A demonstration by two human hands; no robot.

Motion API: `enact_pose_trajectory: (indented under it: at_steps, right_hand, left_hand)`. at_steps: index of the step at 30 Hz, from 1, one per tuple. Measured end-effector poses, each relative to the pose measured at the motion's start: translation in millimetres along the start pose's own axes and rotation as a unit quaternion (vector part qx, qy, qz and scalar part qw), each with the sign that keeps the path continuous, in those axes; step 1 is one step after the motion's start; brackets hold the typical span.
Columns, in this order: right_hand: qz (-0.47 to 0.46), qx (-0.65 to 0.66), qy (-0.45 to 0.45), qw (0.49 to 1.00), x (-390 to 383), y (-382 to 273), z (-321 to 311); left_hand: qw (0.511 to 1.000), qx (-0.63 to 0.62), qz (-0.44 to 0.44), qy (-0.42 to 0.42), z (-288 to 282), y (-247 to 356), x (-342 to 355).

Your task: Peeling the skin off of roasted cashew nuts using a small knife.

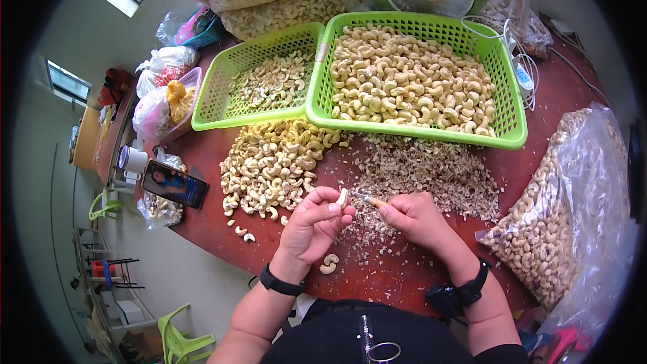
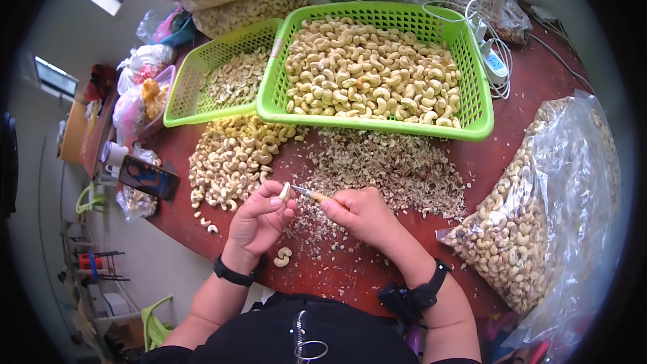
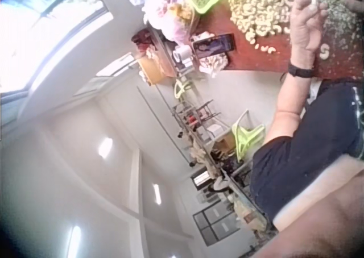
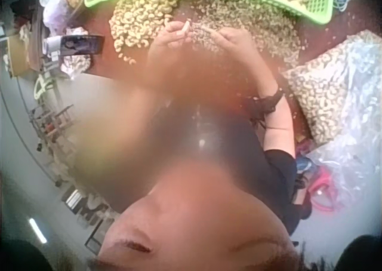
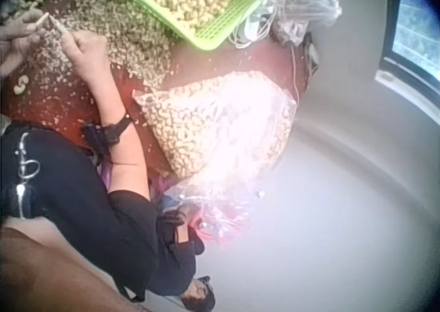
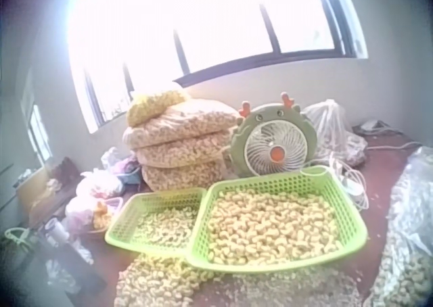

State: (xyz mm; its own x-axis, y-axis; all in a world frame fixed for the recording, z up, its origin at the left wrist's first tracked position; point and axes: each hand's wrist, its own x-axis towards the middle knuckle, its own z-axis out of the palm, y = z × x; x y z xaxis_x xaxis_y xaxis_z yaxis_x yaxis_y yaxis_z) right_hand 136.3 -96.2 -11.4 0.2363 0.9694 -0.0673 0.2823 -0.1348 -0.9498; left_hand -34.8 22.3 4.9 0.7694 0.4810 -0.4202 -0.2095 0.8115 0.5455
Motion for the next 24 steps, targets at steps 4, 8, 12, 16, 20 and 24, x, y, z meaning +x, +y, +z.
enact_pose_trajectory:
  at_steps: [4,8,12,16,20,24]
  right_hand:
    - [-0.016,0.014,-0.003,1.0,-1,1,1]
    - [-0.025,0.029,-0.021,0.999,0,2,5]
    - [-0.021,0.033,-0.018,0.999,0,2,4]
    - [-0.029,0.03,-0.014,0.999,0,3,6]
    - [-0.028,0.038,-0.018,0.999,0,3,6]
    - [-0.031,0.042,-0.017,0.998,0,2,6]
  left_hand:
    - [1.0,-0.004,-0.002,0.001,9,-6,1]
    - [1.0,-0.003,0.019,0.0,12,-12,0]
    - [0.999,0.01,0.041,0.014,13,-14,0]
    - [0.999,0.004,0.047,0.021,15,-16,1]
    - [0.998,0.008,0.051,0.035,19,-16,-3]
    - [0.997,0.031,0.071,0.016,18,-17,-4]
